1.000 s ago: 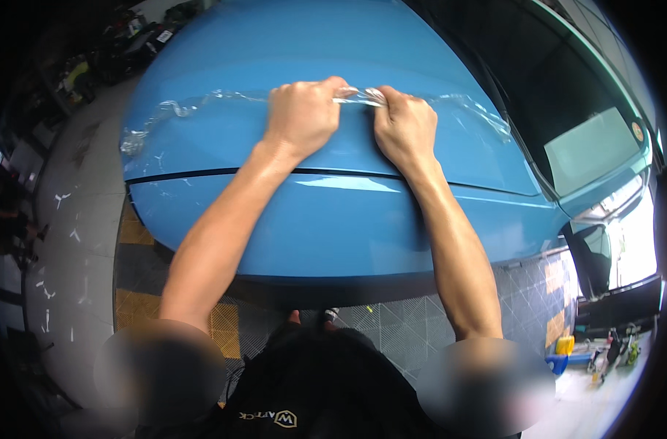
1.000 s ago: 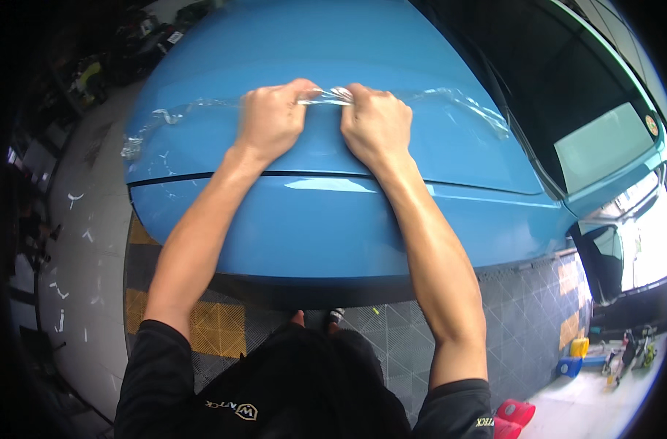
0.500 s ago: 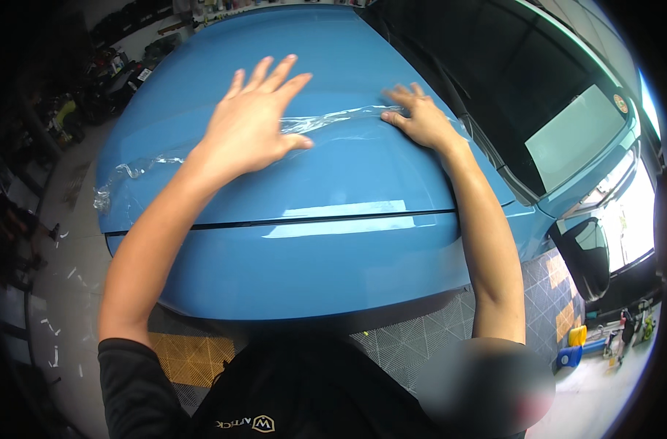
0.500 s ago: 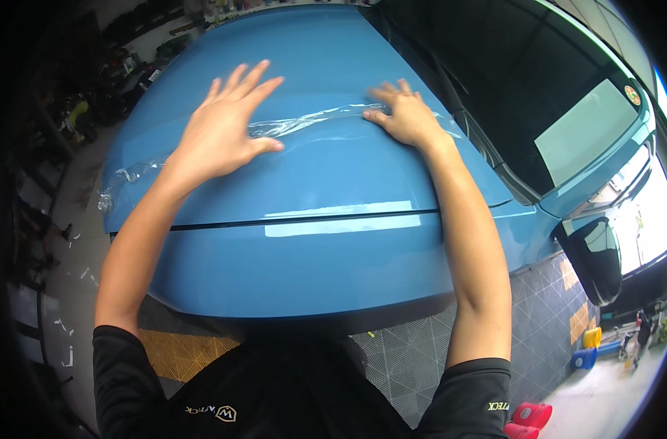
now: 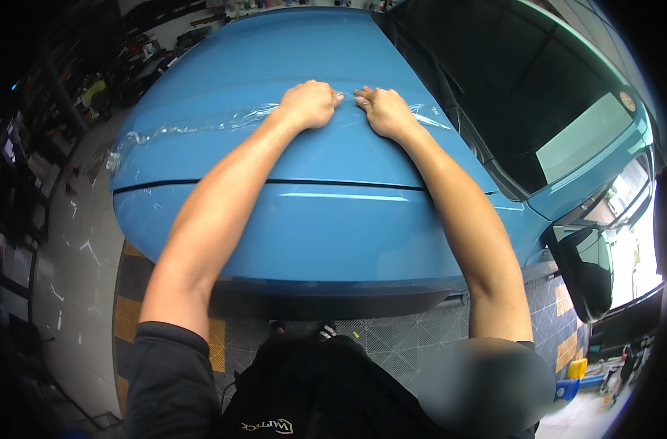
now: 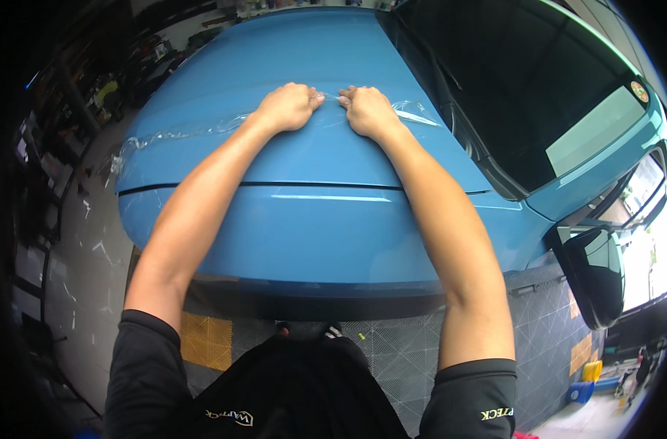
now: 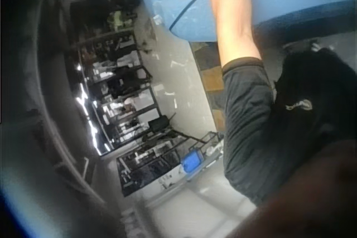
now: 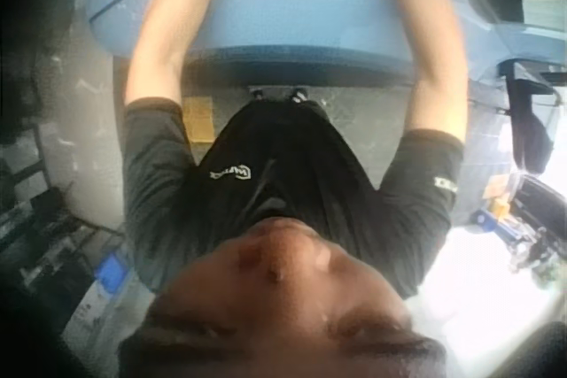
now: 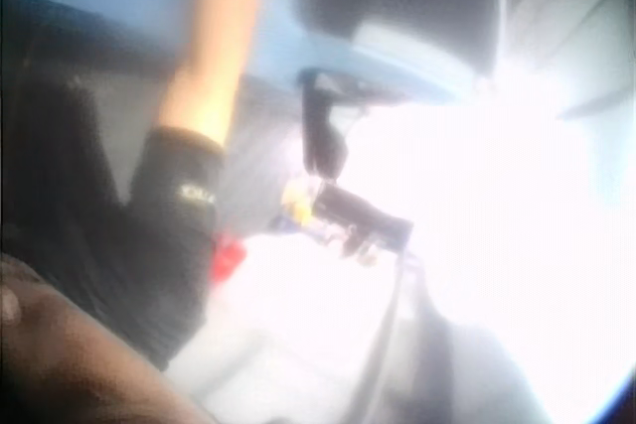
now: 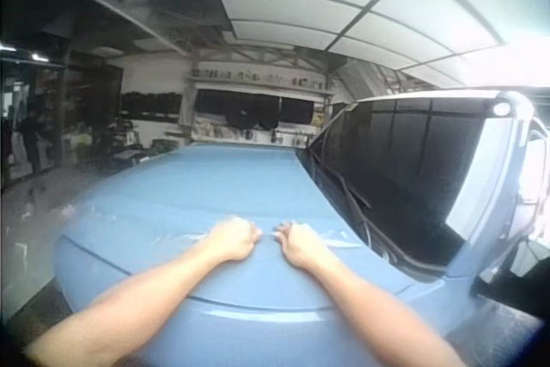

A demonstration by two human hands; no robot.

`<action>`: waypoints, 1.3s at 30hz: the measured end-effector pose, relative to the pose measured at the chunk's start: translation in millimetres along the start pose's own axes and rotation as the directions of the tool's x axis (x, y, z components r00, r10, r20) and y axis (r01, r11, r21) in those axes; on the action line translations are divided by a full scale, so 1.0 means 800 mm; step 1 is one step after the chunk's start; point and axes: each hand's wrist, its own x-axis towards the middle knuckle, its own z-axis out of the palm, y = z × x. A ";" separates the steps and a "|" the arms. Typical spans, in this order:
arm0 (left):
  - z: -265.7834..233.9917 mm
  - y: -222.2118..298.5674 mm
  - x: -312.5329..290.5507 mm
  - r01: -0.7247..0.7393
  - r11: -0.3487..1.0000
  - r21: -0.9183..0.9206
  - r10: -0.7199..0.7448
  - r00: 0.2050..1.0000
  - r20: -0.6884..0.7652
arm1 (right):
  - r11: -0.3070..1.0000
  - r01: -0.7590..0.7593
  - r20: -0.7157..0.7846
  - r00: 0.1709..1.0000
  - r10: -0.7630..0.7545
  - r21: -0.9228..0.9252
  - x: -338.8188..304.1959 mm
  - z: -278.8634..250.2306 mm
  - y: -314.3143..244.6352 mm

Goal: The person uses a utility knife to score a line on the blue car hood, then peels off a strip of clear protective film along the scored line. The removed film is gathered and held in hand.

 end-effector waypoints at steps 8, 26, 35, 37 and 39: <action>0.030 0.010 -0.026 0.065 0.989 -0.130 -0.103 0.945 -0.312 | 0.965 -0.259 -0.059 0.965 0.257 -0.038 -0.029 -0.006 -0.044; 0.018 -0.005 -0.082 -0.221 0.970 -0.096 0.168 0.906 -0.388 | 0.969 -0.177 -0.321 0.920 0.226 0.174 -0.132 -0.036 -0.084; 0.002 0.007 -0.096 -0.186 0.971 -0.148 0.144 0.956 -0.256 | 0.982 -0.084 -0.272 0.953 0.129 0.171 -0.127 -0.035 -0.074; -0.006 0.012 -0.088 -0.248 0.957 -0.150 0.172 0.902 -0.396 | 0.975 -0.085 -0.221 0.966 0.131 0.206 -0.121 -0.043 -0.070; -0.014 0.020 -0.070 -0.328 0.942 0.069 0.322 0.828 -0.459 | 0.995 0.004 -0.211 0.977 0.017 0.101 -0.106 -0.054 -0.060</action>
